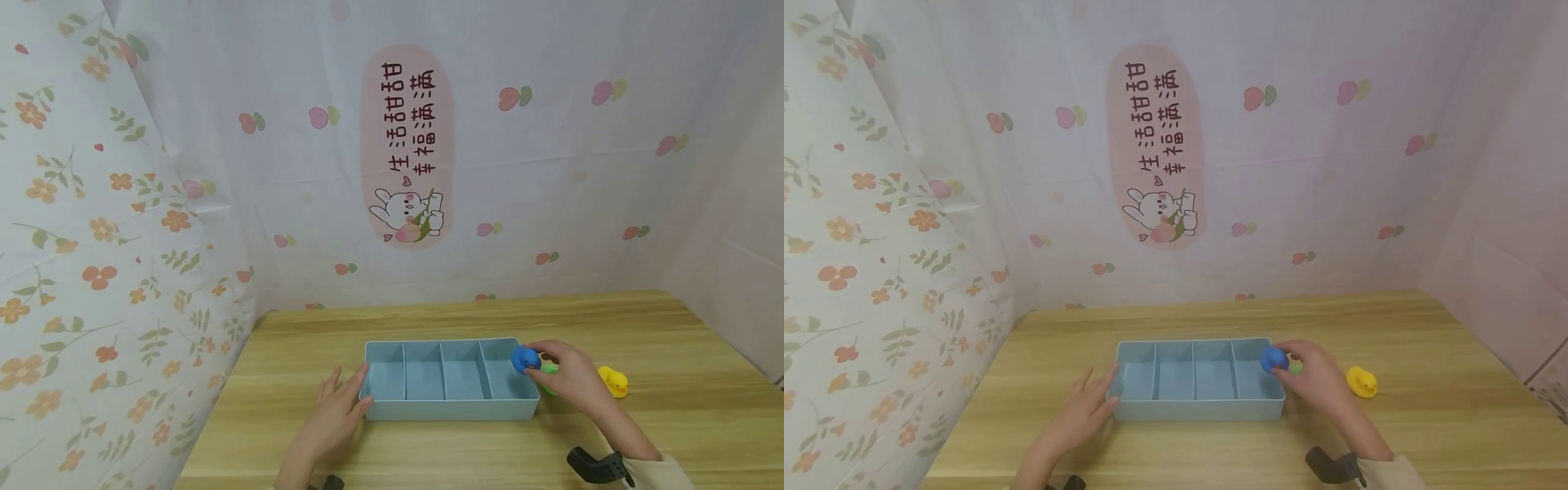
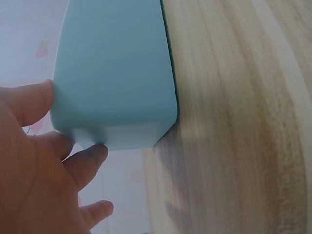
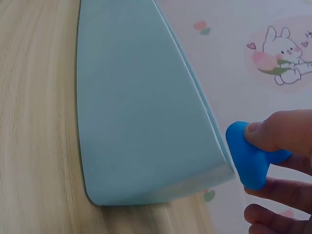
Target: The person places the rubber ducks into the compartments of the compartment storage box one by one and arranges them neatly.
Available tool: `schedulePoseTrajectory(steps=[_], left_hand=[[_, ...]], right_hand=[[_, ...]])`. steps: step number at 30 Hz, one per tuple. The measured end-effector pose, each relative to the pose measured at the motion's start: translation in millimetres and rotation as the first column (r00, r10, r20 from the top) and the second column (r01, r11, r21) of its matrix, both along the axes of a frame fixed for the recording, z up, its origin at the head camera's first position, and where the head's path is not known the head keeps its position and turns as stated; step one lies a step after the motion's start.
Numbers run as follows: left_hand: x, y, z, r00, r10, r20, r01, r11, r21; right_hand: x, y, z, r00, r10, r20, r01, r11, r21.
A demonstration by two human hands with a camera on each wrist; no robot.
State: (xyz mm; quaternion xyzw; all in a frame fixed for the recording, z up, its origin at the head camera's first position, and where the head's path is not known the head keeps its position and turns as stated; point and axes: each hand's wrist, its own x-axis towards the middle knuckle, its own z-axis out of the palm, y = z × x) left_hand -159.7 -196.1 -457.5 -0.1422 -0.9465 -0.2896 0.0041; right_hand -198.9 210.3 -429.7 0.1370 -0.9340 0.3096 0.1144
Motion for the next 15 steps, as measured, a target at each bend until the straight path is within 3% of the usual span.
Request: schedulePoseTrajectory(steps=[15], left_hand=[[0.2, -0.5, 0.9, 1.0, -0.003, 0.013, 0.003, 1.0, 0.018]], right_hand=[[-3.5, -22, 4.3, 1.0, 0.013, -0.028, -0.013, 1.0, 0.014]])
